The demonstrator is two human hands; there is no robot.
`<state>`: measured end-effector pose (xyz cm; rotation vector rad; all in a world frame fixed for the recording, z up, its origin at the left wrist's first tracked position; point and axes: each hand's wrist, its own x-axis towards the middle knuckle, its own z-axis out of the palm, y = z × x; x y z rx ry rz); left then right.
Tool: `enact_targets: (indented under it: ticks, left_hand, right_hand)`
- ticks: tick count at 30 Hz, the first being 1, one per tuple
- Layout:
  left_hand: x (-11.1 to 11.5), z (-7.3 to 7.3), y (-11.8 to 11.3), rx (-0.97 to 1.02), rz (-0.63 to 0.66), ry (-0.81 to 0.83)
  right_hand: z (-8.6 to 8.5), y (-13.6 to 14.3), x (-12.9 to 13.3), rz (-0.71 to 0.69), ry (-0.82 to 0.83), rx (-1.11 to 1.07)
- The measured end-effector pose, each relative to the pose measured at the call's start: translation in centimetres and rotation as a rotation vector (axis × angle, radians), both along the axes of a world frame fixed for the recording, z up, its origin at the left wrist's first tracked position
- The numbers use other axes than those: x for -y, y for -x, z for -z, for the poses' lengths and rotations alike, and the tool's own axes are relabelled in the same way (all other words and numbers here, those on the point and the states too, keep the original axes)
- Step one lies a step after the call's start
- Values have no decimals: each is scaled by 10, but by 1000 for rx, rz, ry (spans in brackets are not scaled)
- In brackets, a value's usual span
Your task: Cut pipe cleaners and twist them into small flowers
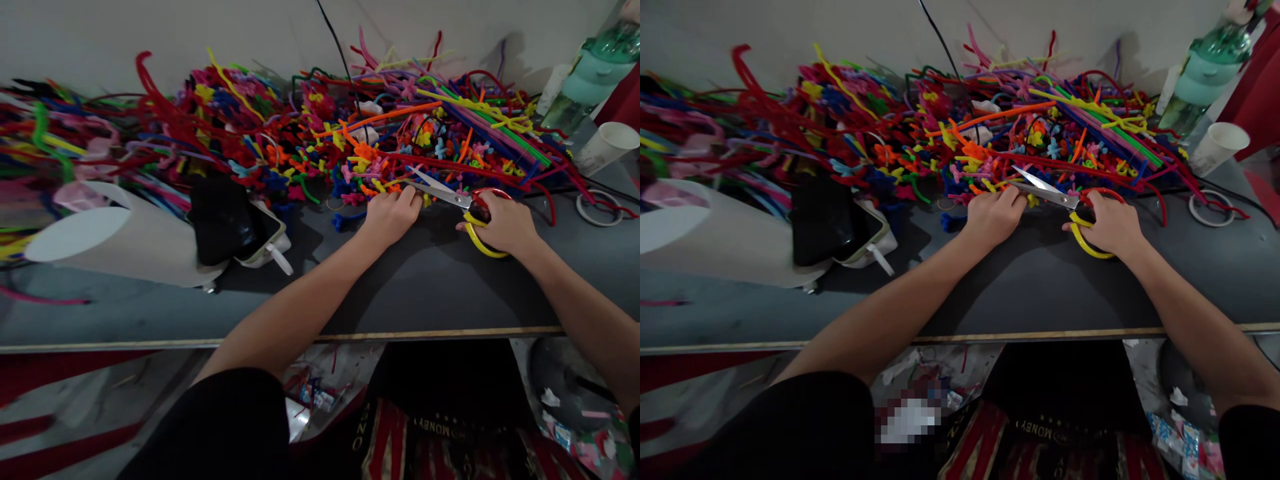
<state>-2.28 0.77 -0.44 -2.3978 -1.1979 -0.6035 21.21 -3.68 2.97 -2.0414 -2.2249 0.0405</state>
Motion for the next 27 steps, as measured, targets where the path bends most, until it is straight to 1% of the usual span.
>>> enact_targets:
  ticks: [6, 11, 17, 22, 27]
  left_hand:
    - [0, 1, 1, -4, 7, -17]
    - [0, -1, 0, 47, 7, 75]
    - [0, 0, 0, 19, 1, 45]
    - [1, -1, -1, 80, 8, 120]
    - [1, -2, -1, 65, 4, 139]
  right_hand:
    - [0, 1, 0, 16, -5, -18]
    - [0, 0, -1, 17, 6, -35]
    - [1, 0, -2, 15, 5, -38]
    - [0, 1, -2, 20, 2, -23]
    - [-1, 2, -1, 16, -5, -29]
